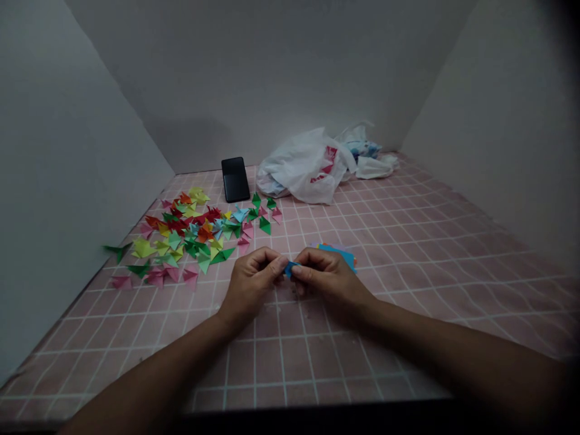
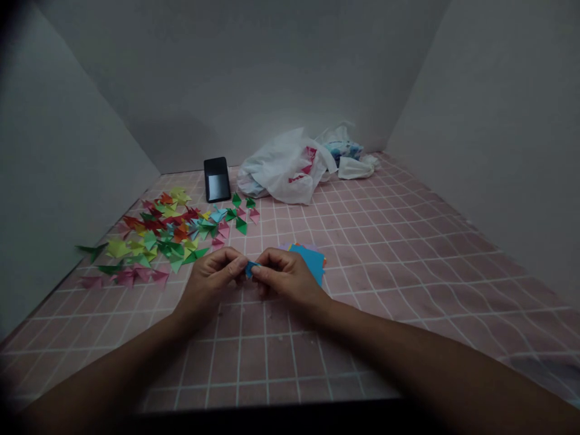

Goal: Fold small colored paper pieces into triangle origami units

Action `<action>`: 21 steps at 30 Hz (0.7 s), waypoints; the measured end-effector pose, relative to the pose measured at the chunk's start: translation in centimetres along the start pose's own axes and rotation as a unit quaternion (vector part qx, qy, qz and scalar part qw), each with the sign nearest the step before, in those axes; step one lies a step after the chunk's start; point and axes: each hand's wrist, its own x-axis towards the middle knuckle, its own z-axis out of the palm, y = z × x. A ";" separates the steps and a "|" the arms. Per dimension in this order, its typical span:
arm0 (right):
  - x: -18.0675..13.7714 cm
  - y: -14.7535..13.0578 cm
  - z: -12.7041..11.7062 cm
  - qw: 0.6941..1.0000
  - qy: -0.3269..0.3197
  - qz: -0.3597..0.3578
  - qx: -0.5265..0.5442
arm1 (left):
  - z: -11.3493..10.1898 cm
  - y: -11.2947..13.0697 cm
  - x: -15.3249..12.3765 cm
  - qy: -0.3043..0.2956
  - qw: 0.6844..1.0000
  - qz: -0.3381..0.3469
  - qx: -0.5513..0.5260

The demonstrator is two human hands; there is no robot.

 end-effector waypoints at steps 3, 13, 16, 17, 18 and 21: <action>-0.1 0.0 0.0 1.000 -0.009 0.006 0.013 | -0.2 0.0 0.1 -0.002 1.000 0.004 0.011; 0.6 0.4 0.2 0.999 0.039 -0.007 -0.027 | 0.4 -1.5 0.9 -0.015 0.999 -0.023 -0.034; 0.7 0.5 0.3 0.998 0.044 -0.010 -0.047 | 0.5 -1.8 0.9 -0.012 1.000 0.007 -0.008; 0.8 0.5 0.4 0.998 0.041 -0.014 -0.047 | 0.5 -1.9 0.9 -0.010 1.000 0.014 -0.009; 0.8 0.6 0.5 0.998 0.041 -0.023 -0.045 | 0.6 -2.0 1.0 -0.006 1.000 0.019 -0.014; 0.9 0.7 0.7 0.996 0.049 -0.055 -0.044 | 0.7 -2.4 1.1 0.004 0.999 0.036 -0.016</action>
